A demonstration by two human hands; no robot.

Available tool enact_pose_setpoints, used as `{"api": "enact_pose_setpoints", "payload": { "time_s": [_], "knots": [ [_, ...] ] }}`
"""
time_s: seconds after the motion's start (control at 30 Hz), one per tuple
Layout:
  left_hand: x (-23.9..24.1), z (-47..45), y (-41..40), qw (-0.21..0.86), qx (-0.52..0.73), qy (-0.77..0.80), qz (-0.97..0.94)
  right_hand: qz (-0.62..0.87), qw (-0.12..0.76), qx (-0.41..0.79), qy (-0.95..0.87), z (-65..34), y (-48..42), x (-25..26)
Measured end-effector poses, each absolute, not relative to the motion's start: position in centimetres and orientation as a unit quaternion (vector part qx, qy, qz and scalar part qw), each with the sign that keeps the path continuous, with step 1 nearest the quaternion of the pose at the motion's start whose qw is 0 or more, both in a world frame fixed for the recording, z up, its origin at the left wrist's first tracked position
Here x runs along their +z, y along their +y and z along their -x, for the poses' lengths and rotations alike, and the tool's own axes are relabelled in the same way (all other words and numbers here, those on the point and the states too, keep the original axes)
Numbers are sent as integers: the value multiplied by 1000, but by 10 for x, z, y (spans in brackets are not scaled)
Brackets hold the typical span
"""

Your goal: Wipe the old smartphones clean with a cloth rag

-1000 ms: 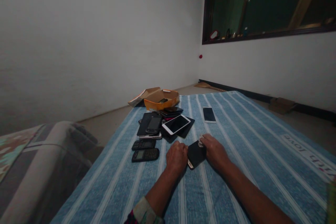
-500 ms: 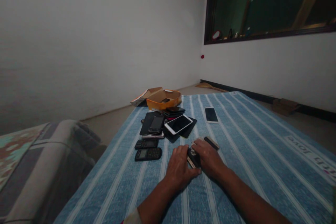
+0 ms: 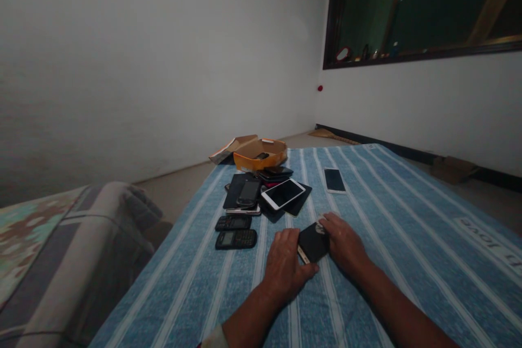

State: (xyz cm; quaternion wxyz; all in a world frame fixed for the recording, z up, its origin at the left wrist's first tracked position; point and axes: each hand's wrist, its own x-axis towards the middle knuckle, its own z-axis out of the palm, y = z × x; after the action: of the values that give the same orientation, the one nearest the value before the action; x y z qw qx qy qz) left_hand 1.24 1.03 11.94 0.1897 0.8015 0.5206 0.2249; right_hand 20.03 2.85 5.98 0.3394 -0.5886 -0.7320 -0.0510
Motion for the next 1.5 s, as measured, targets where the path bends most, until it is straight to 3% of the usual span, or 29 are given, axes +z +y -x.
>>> {"api": "enact_pose_setpoints", "payload": {
  "time_s": [0.37, 0.73, 1.03, 1.33, 1.5],
  "knots": [
    [110, -12, 11, 159, 273, 484, -816, 500, 322, -6, -804, -152, -1, 69],
    [121, -12, 9, 179, 238, 508, -808, 605, 279, -24, -745, -178, 11, 81],
    [114, -12, 10, 159, 271, 487, -815, 533, 283, 6, -797, -155, -1, 79],
    [120, -12, 10, 182, 239, 507, -808, 654, 221, -34, -723, -183, 9, 93],
    [120, -12, 10, 175, 243, 504, -810, 622, 235, -33, -746, -166, -1, 89]
  ]
}}
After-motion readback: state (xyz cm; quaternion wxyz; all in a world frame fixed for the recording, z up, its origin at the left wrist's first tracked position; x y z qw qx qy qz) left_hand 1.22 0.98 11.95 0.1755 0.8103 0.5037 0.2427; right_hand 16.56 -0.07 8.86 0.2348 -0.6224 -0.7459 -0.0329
